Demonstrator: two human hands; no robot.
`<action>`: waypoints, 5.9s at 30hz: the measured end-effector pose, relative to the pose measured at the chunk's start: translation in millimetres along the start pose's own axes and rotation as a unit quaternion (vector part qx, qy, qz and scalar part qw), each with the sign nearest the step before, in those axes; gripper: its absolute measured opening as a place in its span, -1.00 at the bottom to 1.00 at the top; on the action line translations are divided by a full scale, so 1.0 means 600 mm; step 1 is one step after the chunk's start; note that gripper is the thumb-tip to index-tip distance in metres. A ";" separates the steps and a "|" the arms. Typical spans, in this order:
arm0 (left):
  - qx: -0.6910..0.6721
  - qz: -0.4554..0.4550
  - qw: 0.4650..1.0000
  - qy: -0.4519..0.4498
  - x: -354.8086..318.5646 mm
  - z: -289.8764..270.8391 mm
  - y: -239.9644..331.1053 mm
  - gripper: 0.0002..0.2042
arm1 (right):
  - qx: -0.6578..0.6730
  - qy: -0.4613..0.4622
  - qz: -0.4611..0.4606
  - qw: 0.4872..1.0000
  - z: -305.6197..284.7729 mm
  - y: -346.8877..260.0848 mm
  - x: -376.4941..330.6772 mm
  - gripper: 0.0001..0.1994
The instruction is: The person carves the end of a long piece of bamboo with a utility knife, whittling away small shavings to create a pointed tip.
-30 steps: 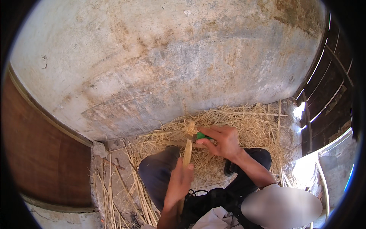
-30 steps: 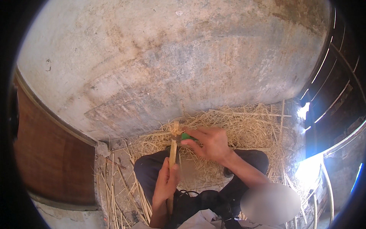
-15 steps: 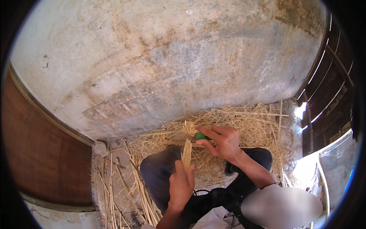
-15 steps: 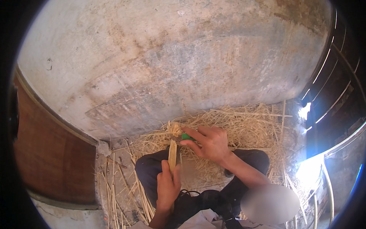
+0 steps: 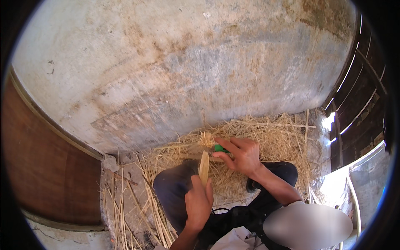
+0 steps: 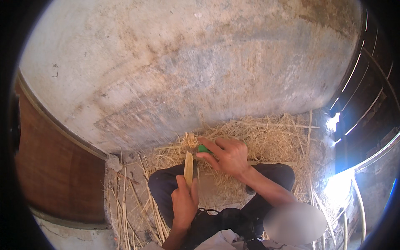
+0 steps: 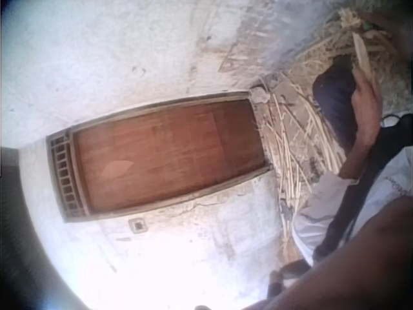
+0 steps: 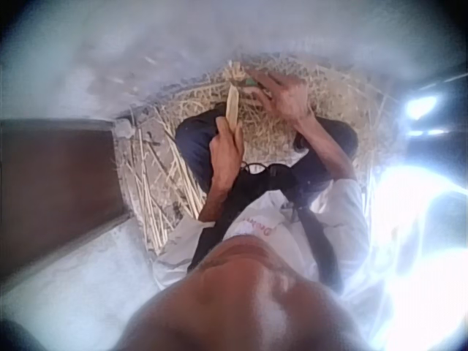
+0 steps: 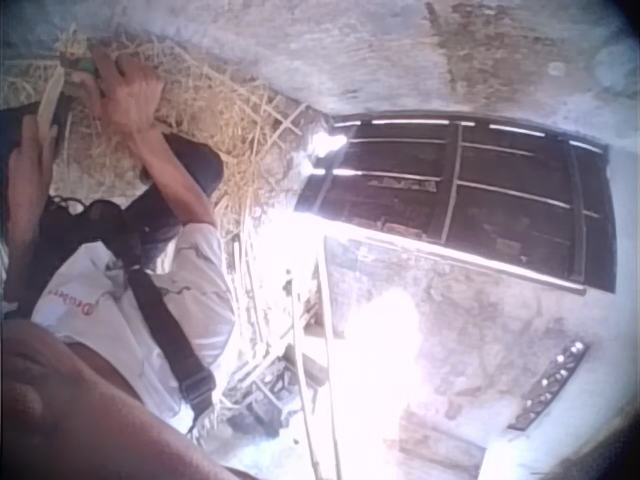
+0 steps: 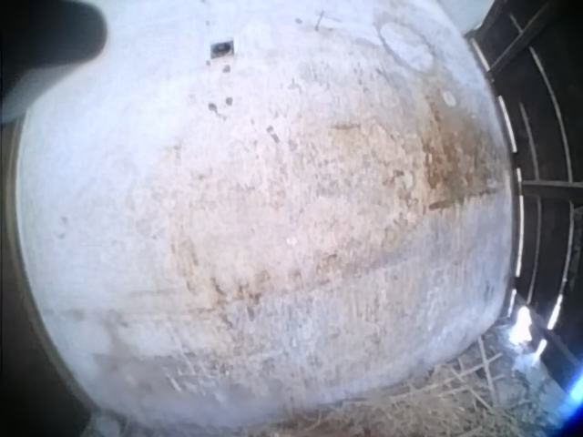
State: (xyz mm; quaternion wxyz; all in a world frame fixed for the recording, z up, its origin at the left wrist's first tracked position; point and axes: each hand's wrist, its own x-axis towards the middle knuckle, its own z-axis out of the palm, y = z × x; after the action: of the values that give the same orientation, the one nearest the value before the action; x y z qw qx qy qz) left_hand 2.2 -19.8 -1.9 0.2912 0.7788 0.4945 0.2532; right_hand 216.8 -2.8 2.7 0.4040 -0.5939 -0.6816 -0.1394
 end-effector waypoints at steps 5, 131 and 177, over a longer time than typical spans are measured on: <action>-0.072 0.001 0.997 -0.014 0.007 -0.003 -0.005 -0.74 | 0.060 -0.013 0.040 0.997 0.001 0.002 0.002 -0.58; -0.343 -0.031 0.937 0.053 -0.009 0.018 -0.029 -0.70 | 0.192 -0.110 0.051 0.974 -0.022 0.036 0.009 -0.64; -0.395 -0.082 0.915 0.025 -0.011 0.008 -0.035 -0.63 | 0.420 -0.230 0.214 0.852 -0.016 0.053 0.002 -0.65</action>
State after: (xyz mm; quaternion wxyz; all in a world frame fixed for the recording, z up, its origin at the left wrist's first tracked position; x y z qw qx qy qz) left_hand -10.3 -19.3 -20.7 0.5822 0.5506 0.4234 0.4226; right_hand 249.9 -0.3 0.6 0.4664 -0.5141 -0.6050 0.3901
